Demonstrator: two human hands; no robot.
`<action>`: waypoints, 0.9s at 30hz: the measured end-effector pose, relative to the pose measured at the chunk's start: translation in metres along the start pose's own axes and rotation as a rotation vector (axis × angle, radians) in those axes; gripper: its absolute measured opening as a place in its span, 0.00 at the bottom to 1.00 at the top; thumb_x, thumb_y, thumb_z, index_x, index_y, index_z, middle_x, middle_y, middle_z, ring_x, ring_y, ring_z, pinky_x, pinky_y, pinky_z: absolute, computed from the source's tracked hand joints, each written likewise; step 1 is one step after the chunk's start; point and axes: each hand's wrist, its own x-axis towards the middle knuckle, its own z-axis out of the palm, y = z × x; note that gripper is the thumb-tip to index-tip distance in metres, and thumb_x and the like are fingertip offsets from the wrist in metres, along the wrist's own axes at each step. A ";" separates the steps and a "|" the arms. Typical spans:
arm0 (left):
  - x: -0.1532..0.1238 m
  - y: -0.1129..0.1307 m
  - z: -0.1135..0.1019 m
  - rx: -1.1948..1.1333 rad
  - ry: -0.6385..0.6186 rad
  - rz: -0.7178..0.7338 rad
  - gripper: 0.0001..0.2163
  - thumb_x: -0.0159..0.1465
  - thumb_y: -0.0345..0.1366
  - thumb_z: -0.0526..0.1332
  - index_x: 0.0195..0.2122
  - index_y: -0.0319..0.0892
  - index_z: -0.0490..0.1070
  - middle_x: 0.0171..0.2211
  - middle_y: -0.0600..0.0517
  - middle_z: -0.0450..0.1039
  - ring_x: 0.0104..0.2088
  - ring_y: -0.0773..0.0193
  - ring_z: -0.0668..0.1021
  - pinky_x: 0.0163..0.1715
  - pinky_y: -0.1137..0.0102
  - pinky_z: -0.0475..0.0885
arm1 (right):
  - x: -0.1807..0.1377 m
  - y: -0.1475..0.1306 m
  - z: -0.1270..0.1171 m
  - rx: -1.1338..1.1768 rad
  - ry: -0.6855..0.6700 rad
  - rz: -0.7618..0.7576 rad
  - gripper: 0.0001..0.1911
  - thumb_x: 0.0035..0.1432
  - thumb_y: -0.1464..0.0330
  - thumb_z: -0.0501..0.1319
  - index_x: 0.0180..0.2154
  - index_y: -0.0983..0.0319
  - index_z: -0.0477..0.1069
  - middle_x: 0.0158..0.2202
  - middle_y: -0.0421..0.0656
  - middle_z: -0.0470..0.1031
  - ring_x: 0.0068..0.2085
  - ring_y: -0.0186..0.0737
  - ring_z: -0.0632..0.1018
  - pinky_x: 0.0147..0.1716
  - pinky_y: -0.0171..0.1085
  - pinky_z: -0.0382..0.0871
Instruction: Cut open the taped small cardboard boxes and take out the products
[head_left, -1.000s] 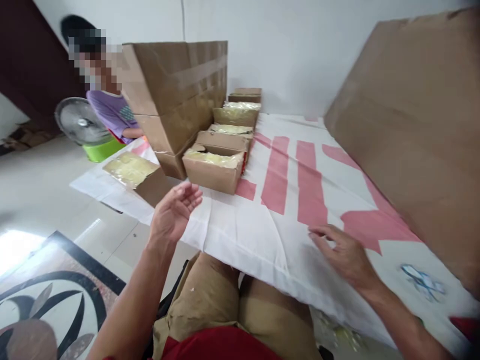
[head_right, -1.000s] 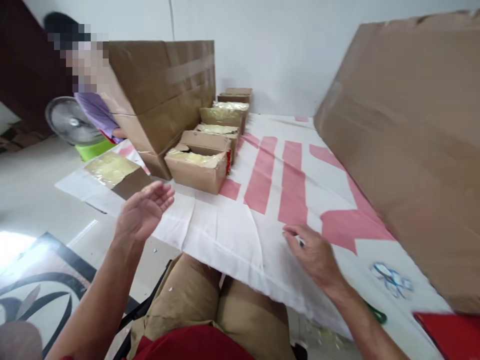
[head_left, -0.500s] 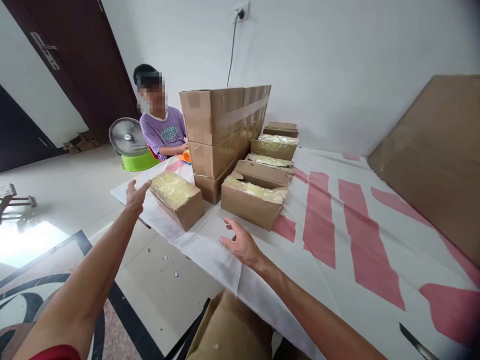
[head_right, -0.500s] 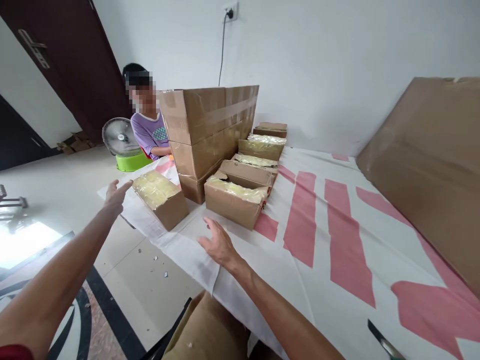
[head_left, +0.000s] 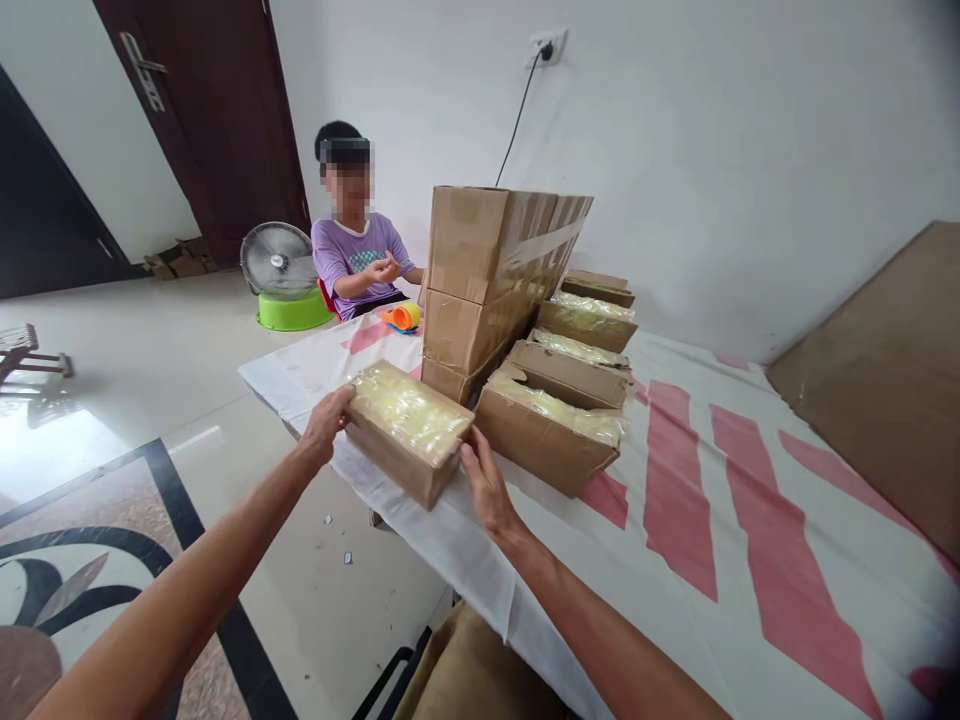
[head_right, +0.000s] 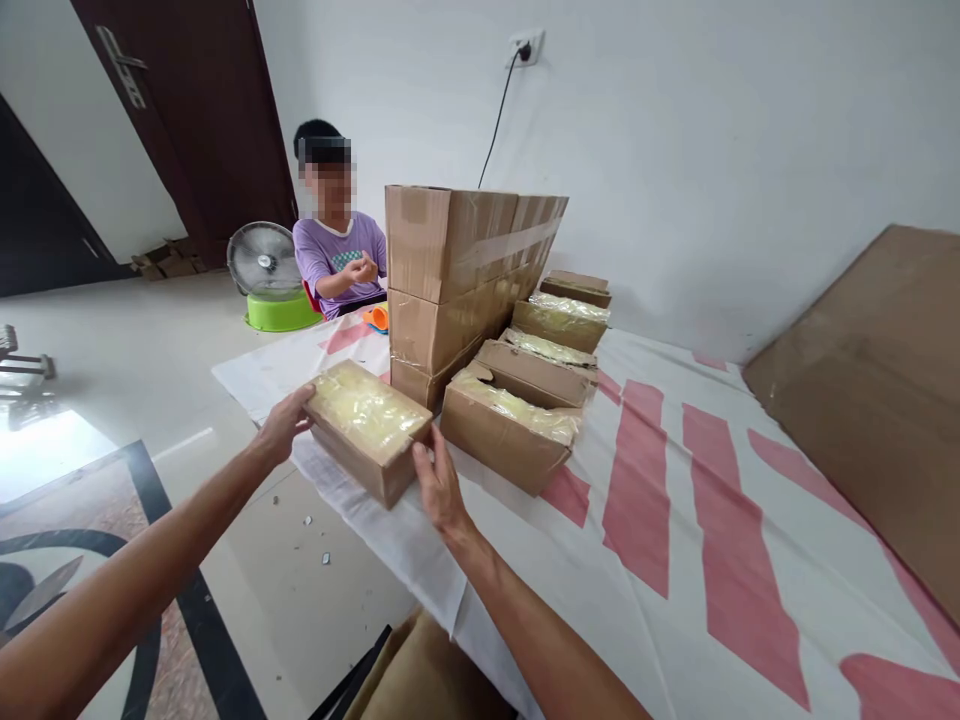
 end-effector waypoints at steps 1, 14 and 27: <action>-0.016 0.000 0.000 0.017 -0.046 -0.010 0.32 0.43 0.63 0.68 0.38 0.41 0.75 0.37 0.49 0.75 0.39 0.56 0.75 0.38 0.63 0.71 | -0.014 -0.001 -0.011 0.012 0.019 0.000 0.40 0.65 0.39 0.56 0.69 0.55 0.64 0.71 0.48 0.66 0.72 0.54 0.65 0.71 0.54 0.59; -0.197 -0.018 0.102 0.032 -0.809 -0.045 0.29 0.59 0.61 0.64 0.49 0.41 0.77 0.50 0.43 0.78 0.52 0.48 0.77 0.52 0.58 0.72 | -0.155 0.014 -0.209 0.126 0.664 0.112 0.29 0.40 0.47 0.73 0.43 0.53 0.80 0.39 0.45 0.84 0.45 0.57 0.83 0.46 0.52 0.80; -0.195 -0.088 0.137 0.457 -0.636 0.257 0.08 0.57 0.39 0.60 0.34 0.43 0.77 0.38 0.45 0.80 0.44 0.52 0.78 0.51 0.59 0.72 | -0.218 0.031 -0.202 -0.152 0.752 0.091 0.11 0.51 0.58 0.59 0.32 0.57 0.74 0.32 0.45 0.80 0.42 0.51 0.78 0.46 0.45 0.75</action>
